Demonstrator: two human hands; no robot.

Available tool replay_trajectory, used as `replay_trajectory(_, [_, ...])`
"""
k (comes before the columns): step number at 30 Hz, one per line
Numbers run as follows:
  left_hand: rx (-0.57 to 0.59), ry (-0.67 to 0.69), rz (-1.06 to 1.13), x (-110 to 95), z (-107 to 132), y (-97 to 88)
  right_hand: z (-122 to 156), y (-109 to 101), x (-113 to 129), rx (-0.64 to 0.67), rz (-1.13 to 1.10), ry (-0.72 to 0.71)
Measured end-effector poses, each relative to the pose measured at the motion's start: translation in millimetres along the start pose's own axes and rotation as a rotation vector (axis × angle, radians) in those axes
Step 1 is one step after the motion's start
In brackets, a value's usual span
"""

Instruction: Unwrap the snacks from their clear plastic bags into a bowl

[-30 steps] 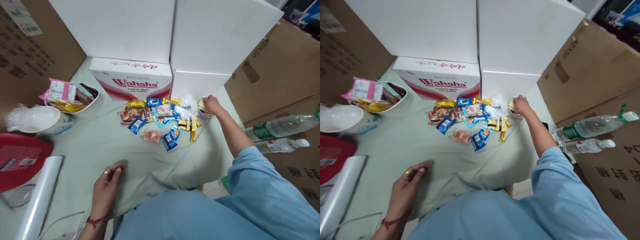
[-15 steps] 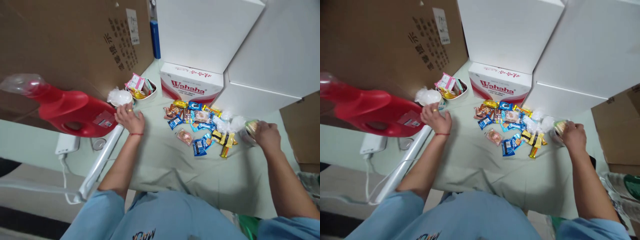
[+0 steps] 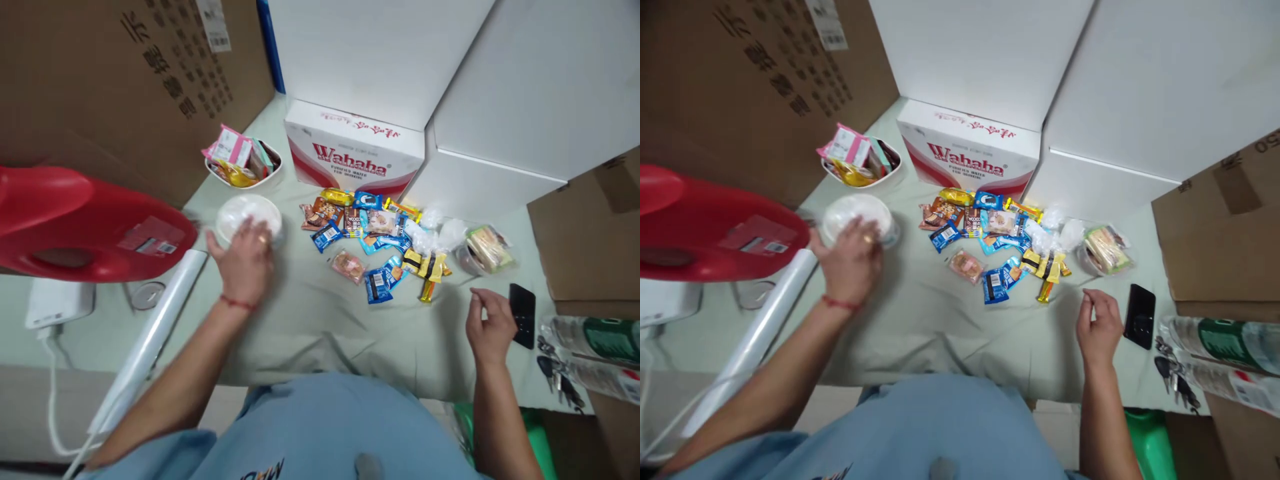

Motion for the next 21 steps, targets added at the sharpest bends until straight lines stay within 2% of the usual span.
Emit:
replay_trajectory(1, [0.044, 0.03, -0.038, -31.3, 22.0, 0.8, 5.4, -0.6, 9.5, 0.016, -0.044, 0.016])
replay_trajectory(2, [0.087, 0.12, -0.022, -62.7, 42.8, 2.8, 8.8, -0.8, 20.7, 0.038, -0.097, 0.028])
replay_trajectory(4, [0.207, 0.307, 0.112, -114.5, 77.7, 10.4, 10.1, -0.5, 49.9, 0.1, -0.228, 0.005])
replay_trajectory(5, [0.276, 0.376, 0.186, -131.9, 90.3, 15.4, 8.5, 0.4, 67.9, 0.152, -0.304, -0.05])
replay_trajectory(7, [0.353, 0.445, 0.263, -148.7, 104.2, 24.1, 4.2, 5.0, 108.3, 0.338, -0.457, -0.259])
replay_trajectory(9, [0.364, 0.491, 0.286, -149.1, 106.9, 28.9, 2.0, 14.7, 145.8, 0.615, -0.54, -0.498])
replay_trajectory(10, [0.349, 0.513, 0.289, -146.1, 106.1, 29.3, 1.1, 21.4, 159.9, 0.745, -0.529, -0.572])
replay_trajectory(13, [0.226, 0.501, 0.33, -131.8, 103.5, 24.1, -4.0, 45.8, 183.1, 1.028, -0.346, -0.613])
replay_trajectory(16, [0.107, 0.337, 0.358, -113.7, 107.4, 19.5, -9.0, 65.2, 194.9, 1.165, -0.16, -0.626])
replay_trajectory(21, [0.185, 0.21, 0.35, -97.3, 120.5, 24.5, 0.3, 85.7, 228.4, 1.219, 0.044, -0.651])
Point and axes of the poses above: each hand's wrist, its own z-axis away from the middle knuckle, its own y-axis out of the palm, x = y × z, the point moved 3 cm from there along -z, towards the middle knuckle, and after that the axes turned 1 degree about y, right-handed, at the moved point
